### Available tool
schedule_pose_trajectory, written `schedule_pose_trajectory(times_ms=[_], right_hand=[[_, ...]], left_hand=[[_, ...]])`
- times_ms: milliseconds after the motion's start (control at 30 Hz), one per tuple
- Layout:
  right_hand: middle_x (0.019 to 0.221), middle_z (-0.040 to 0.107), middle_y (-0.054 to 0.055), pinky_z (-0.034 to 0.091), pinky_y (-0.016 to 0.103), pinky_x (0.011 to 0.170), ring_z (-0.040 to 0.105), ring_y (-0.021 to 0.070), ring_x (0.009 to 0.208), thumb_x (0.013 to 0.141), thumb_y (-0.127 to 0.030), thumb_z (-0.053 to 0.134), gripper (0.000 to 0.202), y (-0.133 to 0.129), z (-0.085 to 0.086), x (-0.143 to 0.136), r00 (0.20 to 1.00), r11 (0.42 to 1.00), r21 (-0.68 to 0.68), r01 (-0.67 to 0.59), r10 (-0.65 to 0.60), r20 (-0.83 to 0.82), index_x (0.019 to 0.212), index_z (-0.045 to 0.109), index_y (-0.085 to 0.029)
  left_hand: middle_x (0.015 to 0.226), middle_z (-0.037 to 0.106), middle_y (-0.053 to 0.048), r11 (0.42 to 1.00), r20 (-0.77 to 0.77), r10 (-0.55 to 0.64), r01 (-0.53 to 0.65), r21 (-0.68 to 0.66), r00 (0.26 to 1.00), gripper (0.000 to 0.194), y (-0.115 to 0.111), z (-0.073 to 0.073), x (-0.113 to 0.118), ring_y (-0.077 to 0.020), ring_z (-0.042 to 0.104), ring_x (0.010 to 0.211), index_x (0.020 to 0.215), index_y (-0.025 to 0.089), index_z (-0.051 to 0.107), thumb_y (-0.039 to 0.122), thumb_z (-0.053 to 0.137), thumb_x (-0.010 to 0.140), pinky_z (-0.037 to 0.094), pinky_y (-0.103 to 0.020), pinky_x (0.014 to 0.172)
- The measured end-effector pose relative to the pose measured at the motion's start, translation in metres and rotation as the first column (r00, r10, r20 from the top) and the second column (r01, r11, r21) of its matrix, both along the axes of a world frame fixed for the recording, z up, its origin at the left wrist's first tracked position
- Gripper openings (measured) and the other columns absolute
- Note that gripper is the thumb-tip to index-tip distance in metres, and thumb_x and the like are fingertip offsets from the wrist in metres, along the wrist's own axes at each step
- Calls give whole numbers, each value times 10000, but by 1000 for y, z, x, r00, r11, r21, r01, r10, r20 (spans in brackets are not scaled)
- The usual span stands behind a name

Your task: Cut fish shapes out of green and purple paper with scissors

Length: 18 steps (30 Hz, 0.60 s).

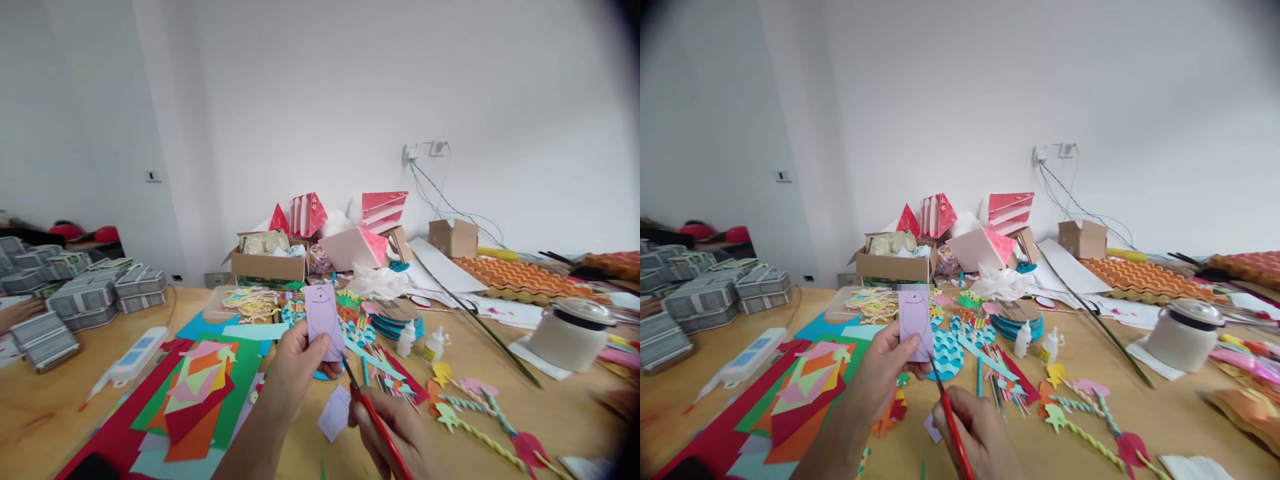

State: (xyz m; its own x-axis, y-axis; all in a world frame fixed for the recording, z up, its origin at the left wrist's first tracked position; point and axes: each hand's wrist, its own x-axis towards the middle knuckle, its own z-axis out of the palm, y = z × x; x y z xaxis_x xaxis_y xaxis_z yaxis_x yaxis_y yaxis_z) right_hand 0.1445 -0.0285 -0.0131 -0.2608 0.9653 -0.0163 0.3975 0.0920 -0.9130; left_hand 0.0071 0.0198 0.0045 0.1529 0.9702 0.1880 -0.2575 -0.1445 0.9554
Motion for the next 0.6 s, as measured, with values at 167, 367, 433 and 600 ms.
schedule_pose_trajectory(times_ms=[167, 367, 433, 600], right_hand=[[483, 345, -64, 275, 209, 385, 337, 96, 406, 759, -597, 355, 442, 4, -12, 5, 1000, 999, 32, -22, 23, -3, 597, 447, -197], [474, 334, -65, 283, 201, 383, 328, 96, 407, 793, -544, 358, 414, 0, -17, 4, 1000, 997, 83, -9, 10, -2, 580, 444, -199], [462, 328, -68, 280, 198, 380, 320, 95, 404, 795, -538, 367, 410, -1, -14, 3, 1000, 996, 88, -6, 6, -2, 573, 439, -201], [480, 318, -70, 286, 192, 386, 323, 91, 412, 806, -510, 381, 386, -1, -9, 3, 1000, 997, 78, 21, -22, 18, 578, 427, -202]], left_hand=[[546, 582, 17, 1000, 5, 3, -3, -1, 1000, 107, -1, -1, 0, -86, 538, 463, 739, 130, 549, 224, 505, 764, 451, -196, 461], [535, 582, 15, 1000, 6, 5, -5, -11, 1000, 109, -3, 1, 0, -89, 536, 455, 714, 131, 543, 230, 512, 749, 447, -196, 454], [523, 580, 16, 1000, 1, 10, -10, -16, 1000, 109, -3, 2, 0, -91, 539, 451, 708, 132, 543, 232, 513, 742, 444, -195, 451], [495, 569, 25, 999, -7, 32, -33, -36, 999, 101, -2, 3, 2, -94, 534, 432, 725, 134, 548, 228, 513, 726, 436, -195, 441]])
